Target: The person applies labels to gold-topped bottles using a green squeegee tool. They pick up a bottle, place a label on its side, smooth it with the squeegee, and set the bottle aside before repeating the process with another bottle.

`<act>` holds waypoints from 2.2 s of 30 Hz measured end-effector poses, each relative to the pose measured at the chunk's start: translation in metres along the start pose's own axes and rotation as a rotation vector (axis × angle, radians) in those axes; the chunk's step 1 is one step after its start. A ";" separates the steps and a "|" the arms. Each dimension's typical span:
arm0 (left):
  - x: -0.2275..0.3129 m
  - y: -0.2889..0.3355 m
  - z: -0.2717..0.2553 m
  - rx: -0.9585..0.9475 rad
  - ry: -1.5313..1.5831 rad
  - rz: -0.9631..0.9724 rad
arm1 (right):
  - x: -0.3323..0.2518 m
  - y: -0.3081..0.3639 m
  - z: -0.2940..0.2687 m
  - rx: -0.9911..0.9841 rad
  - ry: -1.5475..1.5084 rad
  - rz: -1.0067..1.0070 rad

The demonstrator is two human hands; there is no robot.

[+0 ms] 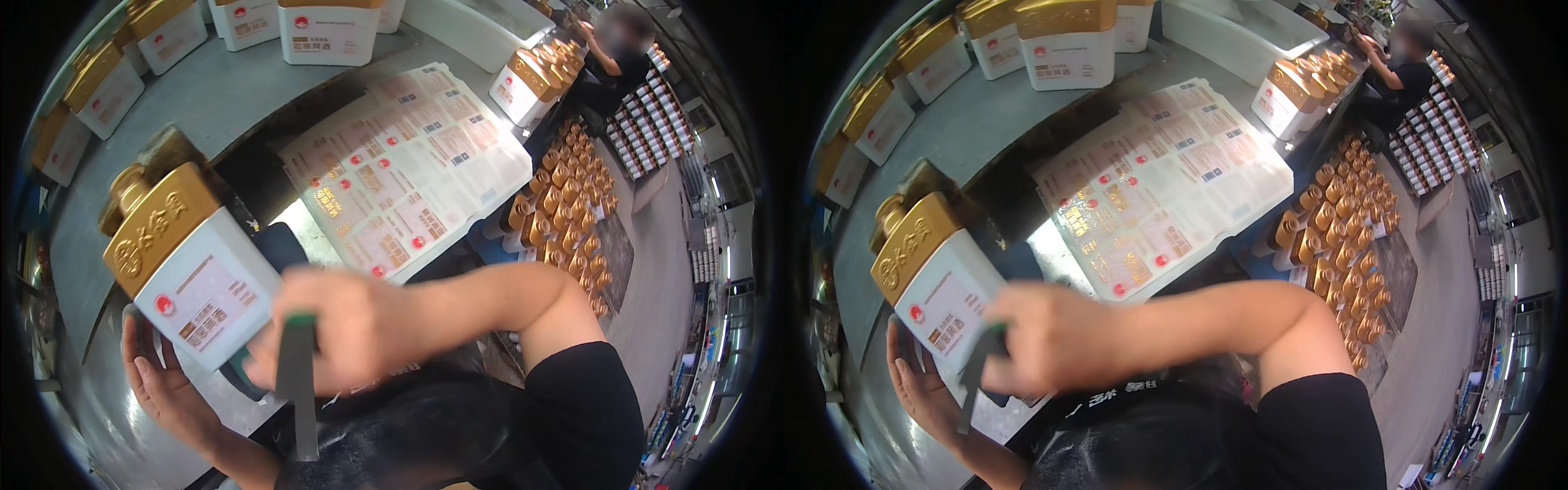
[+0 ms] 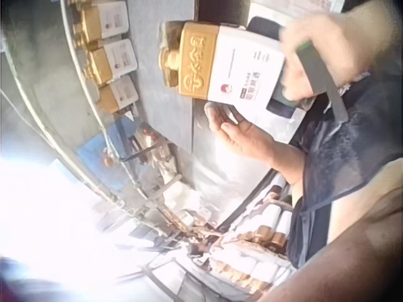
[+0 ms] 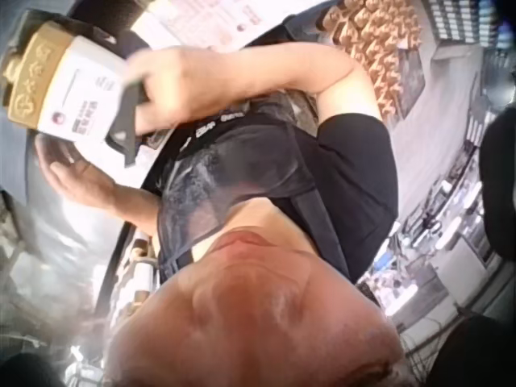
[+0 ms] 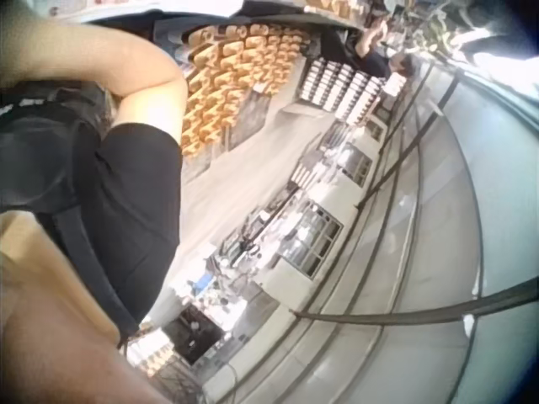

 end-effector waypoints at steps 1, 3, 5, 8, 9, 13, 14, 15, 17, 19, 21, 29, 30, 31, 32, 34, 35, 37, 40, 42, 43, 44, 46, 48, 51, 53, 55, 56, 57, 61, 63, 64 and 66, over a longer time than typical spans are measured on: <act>-0.001 -0.003 0.003 -0.013 -0.034 0.003 | -0.009 0.011 -0.002 -0.161 -0.104 0.087; -0.002 -0.005 -0.007 0.024 -0.029 -0.005 | 0.012 0.038 -0.012 -0.243 -0.536 0.310; -0.002 -0.009 -0.009 0.099 -0.056 -0.043 | 0.062 0.084 -0.045 -0.131 -0.655 0.714; 0.002 -0.021 -0.015 0.210 -0.146 -0.063 | 0.114 0.188 -0.083 0.142 -0.580 1.143; 0.005 -0.027 -0.018 0.253 -0.218 -0.059 | 0.123 0.207 -0.095 0.097 -0.467 1.256; 0.017 -0.035 -0.009 0.366 -0.405 -0.068 | 0.139 0.227 -0.105 -0.256 0.226 1.244; 0.020 -0.037 -0.001 0.386 -0.447 -0.062 | 0.140 0.224 -0.102 -0.317 0.411 1.144; 0.023 -0.039 0.005 0.405 -0.486 -0.056 | 0.142 0.226 -0.099 -0.359 0.448 1.130; 0.026 -0.044 0.008 0.423 -0.540 -0.038 | 0.144 0.230 -0.093 -0.443 0.524 1.102; 0.029 -0.048 0.008 0.424 -0.522 -0.013 | 0.131 0.229 -0.099 -0.485 0.558 1.091; 0.034 -0.052 0.005 0.395 -0.730 -0.013 | 0.110 0.233 -0.103 -0.518 0.593 1.032; 0.042 -0.058 0.033 0.377 -0.913 -0.039 | 0.070 0.316 -0.114 0.268 0.068 1.465; 0.042 -0.059 0.033 0.350 -0.863 -0.020 | 0.072 0.329 -0.104 0.424 -0.151 1.549; 0.041 -0.059 0.032 0.323 -0.814 -0.003 | 0.074 0.337 -0.092 0.582 -0.378 1.614; 0.040 -0.060 0.030 0.296 -0.766 0.014 | 0.077 0.340 -0.081 0.660 -0.555 1.674; 0.040 -0.060 0.025 0.274 -0.676 0.046 | 0.082 0.334 -0.063 0.808 -0.912 1.760; 0.040 -0.060 0.022 0.264 -0.632 0.062 | 0.084 0.332 -0.062 0.799 -0.913 1.764; 0.039 -0.059 0.014 0.214 -0.452 0.079 | 0.092 0.330 -0.055 0.761 -0.914 1.761; 0.040 -0.053 0.005 0.197 -0.322 0.084 | 0.086 0.335 -0.063 0.668 -0.654 1.773; 0.034 -0.055 -0.004 0.167 -0.376 0.069 | 0.076 0.331 -0.092 0.520 -0.305 1.751; 0.033 -0.048 -0.013 0.217 -0.313 0.064 | 0.082 0.315 -0.106 0.406 -0.201 1.662; 0.038 -0.047 -0.028 0.183 -0.277 0.077 | 0.082 0.274 -0.121 0.179 0.082 1.520; 0.036 -0.053 -0.033 0.091 -0.298 0.102 | 0.086 0.186 -0.134 -0.174 0.429 1.425; 0.040 -0.068 -0.005 0.015 -0.396 0.178 | 0.094 0.127 -0.133 -0.357 0.507 1.274; 0.047 -0.087 0.018 -0.133 -0.434 0.192 | 0.104 0.012 -0.099 -0.286 0.065 0.958; 0.053 -0.092 0.020 -0.145 -0.472 0.196 | 0.101 -0.055 -0.066 -0.270 -0.451 0.835; 0.059 -0.101 0.024 -0.211 -0.570 0.182 | 0.095 -0.104 -0.046 -0.246 -0.608 0.657; 0.061 -0.104 0.026 -0.204 -0.579 0.148 | 0.101 -0.116 -0.035 -0.256 -0.631 0.663; 0.062 -0.105 0.024 -0.180 -0.579 0.117 | 0.108 -0.127 -0.020 -0.276 -0.660 0.664; 0.064 -0.122 0.032 -0.319 -0.675 0.159 | 0.130 -0.125 0.001 -0.343 -0.638 0.734; 0.062 -0.128 0.034 -0.366 -0.727 0.172 | 0.131 -0.123 0.001 -0.355 -0.607 0.757; 0.061 -0.131 0.034 -0.388 -0.752 0.167 | 0.132 -0.122 0.002 -0.355 -0.624 0.769; 0.062 -0.137 0.037 -0.438 -0.812 0.144 | 0.133 -0.119 0.002 -0.376 -0.618 0.784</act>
Point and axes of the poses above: each hand's wrist, its own y-axis away from the middle knuckle, its own z-axis out of the palm, x = y × z, the point moved 7 cm from there along -y, towards the middle knuckle, and after that the axes turned 13 degrees about -x, right-handed, at the moved point
